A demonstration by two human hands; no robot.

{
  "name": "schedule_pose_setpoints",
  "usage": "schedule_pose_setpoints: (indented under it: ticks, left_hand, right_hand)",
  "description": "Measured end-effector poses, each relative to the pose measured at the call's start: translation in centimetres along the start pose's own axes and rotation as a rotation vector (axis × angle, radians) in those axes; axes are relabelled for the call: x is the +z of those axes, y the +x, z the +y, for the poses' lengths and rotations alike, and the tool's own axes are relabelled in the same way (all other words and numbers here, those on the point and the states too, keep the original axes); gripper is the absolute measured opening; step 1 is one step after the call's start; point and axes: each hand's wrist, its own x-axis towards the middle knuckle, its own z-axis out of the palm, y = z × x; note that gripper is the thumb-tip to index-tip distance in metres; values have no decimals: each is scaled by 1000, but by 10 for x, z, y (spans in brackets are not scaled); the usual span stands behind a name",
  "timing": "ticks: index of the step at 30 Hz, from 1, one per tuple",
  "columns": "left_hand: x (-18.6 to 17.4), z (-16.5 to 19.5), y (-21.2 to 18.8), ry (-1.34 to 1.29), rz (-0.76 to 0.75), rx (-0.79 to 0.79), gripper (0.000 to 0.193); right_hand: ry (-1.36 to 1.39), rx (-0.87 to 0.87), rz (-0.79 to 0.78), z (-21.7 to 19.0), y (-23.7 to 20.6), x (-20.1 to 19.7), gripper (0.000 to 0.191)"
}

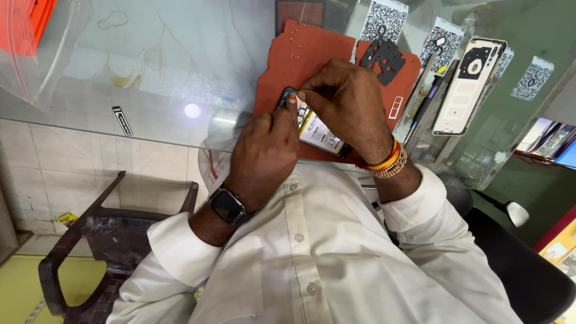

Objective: The person holds a disassembled smartphone and uses a metal prying tool to carefully separate the screen assembly from the phone body. They repeatedly lift and lower the screen, inspecting the internal components and connectors while working at a glass-topped workbench.

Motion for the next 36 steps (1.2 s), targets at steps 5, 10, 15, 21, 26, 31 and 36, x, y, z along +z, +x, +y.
schedule_pose_setpoints:
  ticks: [5, 10, 15, 21, 26, 31, 36]
  left_hand:
    - [1, 1, 0, -8, 2, -10, 43]
    - [0, -1, -1, 3, -3, -1, 43]
    - [2, -1, -2, -24, 14, 7, 39]
    - [2, -2, -3, -33, 11, 8, 42]
    - [1, -2, -2, -32, 3, 14, 43]
    - [0, -1, -1, 4, 4, 24, 42]
    - [-3, 0, 0, 42, -14, 31, 44]
  right_hand:
    - [3, -8, -9, 1, 0, 0, 10]
    - [1, -14, -8, 0, 1, 0, 11]
    - [6, -17, -12, -1, 1, -1, 12]
    - [4, -16, -9, -2, 1, -2, 12]
    - [-10, -12, -14, -1, 1, -2, 11]
    - [-16, -18, -13, -1, 1, -2, 11]
    - [-24, -5, -19, -2, 2, -2, 12]
